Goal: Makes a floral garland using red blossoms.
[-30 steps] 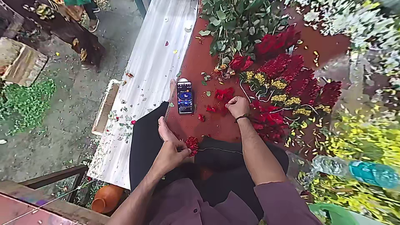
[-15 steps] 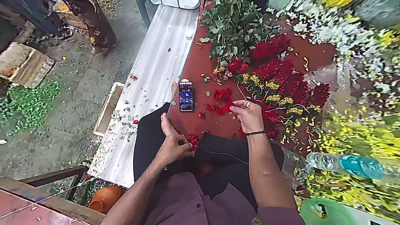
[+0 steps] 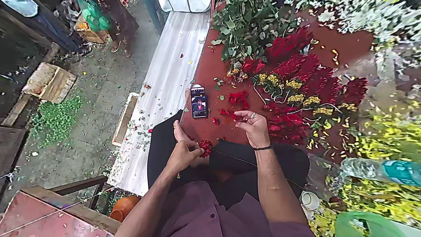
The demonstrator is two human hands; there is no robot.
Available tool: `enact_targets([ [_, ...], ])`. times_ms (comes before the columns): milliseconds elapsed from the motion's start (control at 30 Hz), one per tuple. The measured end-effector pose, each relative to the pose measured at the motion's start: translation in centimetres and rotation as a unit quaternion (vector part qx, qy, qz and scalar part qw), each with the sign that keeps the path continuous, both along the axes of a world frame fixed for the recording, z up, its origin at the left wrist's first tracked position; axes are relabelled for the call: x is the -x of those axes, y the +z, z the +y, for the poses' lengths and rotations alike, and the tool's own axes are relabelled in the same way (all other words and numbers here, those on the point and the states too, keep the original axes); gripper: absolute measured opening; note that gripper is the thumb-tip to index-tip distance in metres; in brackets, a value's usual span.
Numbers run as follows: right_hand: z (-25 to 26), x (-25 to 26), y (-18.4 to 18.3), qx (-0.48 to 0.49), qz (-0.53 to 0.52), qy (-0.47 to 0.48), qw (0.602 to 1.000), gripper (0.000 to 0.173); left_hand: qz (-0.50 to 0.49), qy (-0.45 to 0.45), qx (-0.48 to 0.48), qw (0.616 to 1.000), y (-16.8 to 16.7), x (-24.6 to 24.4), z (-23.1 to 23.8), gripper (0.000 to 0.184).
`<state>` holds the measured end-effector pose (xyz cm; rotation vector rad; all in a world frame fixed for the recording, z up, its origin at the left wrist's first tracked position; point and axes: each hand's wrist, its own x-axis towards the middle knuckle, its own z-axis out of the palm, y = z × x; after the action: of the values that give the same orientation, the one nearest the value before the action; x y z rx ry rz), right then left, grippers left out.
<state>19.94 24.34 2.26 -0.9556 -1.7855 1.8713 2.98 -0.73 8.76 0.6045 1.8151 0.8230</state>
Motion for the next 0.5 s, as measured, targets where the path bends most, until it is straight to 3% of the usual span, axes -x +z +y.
enact_targets([
  [67, -0.2, 0.0, -0.1, -0.033, 0.003, 0.006, 0.999, 0.042, 0.003, 0.005, 0.000, 1.000, 0.0, 0.1, 0.2, 0.020],
  [233, -0.7, 0.5, 0.0, -0.086, -0.004, 0.005, 0.996, 0.017, 0.014, 0.004, -0.007, 1.000, -0.1, 0.4, 0.6, 0.020],
  [333, -1.3, 0.7, 0.1, -0.087, -0.005, -0.010, 0.996, 0.012, 0.021, 0.011, -0.013, 1.000, -0.2, 0.5, 0.7, 0.019],
  [400, -1.8, 0.9, 0.2, -0.078, 0.003, -0.028, 0.997, 0.017, 0.025, 0.014, -0.010, 1.000, -0.2, 0.6, 0.9, 0.019],
  [500, -2.4, 1.2, 0.7, -0.049, 0.019, -0.039, 0.998, 0.038, 0.027, 0.016, 0.000, 1.000, 0.1, 0.6, 1.3, 0.019],
])
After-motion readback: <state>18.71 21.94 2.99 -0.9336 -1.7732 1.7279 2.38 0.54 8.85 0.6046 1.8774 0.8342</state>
